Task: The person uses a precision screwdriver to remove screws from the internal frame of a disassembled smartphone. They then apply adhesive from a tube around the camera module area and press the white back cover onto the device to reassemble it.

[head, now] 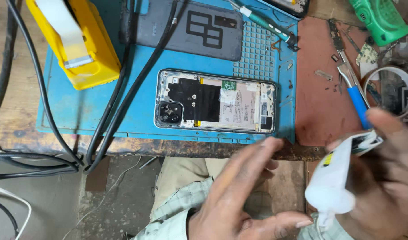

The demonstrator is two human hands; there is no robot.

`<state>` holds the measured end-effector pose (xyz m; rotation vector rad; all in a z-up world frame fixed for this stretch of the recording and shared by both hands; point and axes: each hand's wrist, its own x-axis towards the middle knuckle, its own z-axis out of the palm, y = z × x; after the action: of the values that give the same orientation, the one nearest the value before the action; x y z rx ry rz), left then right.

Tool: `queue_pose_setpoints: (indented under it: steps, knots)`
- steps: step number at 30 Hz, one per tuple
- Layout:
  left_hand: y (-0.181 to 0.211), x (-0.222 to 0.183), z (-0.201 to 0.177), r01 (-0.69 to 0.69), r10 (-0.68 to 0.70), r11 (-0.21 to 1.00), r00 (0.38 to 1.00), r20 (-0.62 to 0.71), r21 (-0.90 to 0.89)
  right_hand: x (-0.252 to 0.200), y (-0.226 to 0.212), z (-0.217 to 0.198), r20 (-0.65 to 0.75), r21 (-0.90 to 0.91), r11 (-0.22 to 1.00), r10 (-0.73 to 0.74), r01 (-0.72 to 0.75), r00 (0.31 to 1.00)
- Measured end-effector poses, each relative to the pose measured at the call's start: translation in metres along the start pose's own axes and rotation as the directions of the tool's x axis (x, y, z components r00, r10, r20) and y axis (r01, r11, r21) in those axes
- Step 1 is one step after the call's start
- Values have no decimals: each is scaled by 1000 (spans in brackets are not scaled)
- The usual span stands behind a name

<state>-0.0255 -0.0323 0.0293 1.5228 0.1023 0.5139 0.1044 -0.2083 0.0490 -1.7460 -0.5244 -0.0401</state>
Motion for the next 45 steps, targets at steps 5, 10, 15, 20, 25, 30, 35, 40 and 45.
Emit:
queue_pose_setpoints:
  steps: [5, 10, 15, 20, 25, 30, 35, 40, 45]
  knots:
    - [-8, -7, 14, -143, 142, 988, 990, 22, 61, -32, 23, 5, -83, -323, 946, -7, -21, 997]
    - [-16, -14, 11, -188, 188, 982, 982, 14, 32, -23, 37, -21, 12, 217, 908, 364, -358, 931]
    - [-13, -3, 2, -247, 246, 969, 969, -32, -32, -27, 30, -22, 208, 603, 519, 631, -606, 747]
    - [-5, 4, -27, -195, 195, 981, 980, -27, 7, -50, 20, 18, 222, 394, 910, 40, -127, 974]
    - [0, 1, -43, -237, 211, 938, 969, 126, 254, -23, -4, 26, 538, 549, 582, 304, -600, 787]
    - [3, -1, -56, -218, 172, 928, 970, 170, 301, -32, -9, 33, 436, 478, 752, 246, -454, 866]
    - [7, -4, -73, -195, 160, 937, 977, 141, 290, -41, 14, 0, 530, 202, 840, 339, -505, 777]
    - [18, 8, -72, -303, 243, 810, 953, 183, 503, -40, 32, 20, 410, 588, 701, 172, -404, 896]
    - [22, 15, -120, -39, 340, 239, 939, -46, 970, -14, 21, 65, 6, 358, 932, -62, 55, 998]
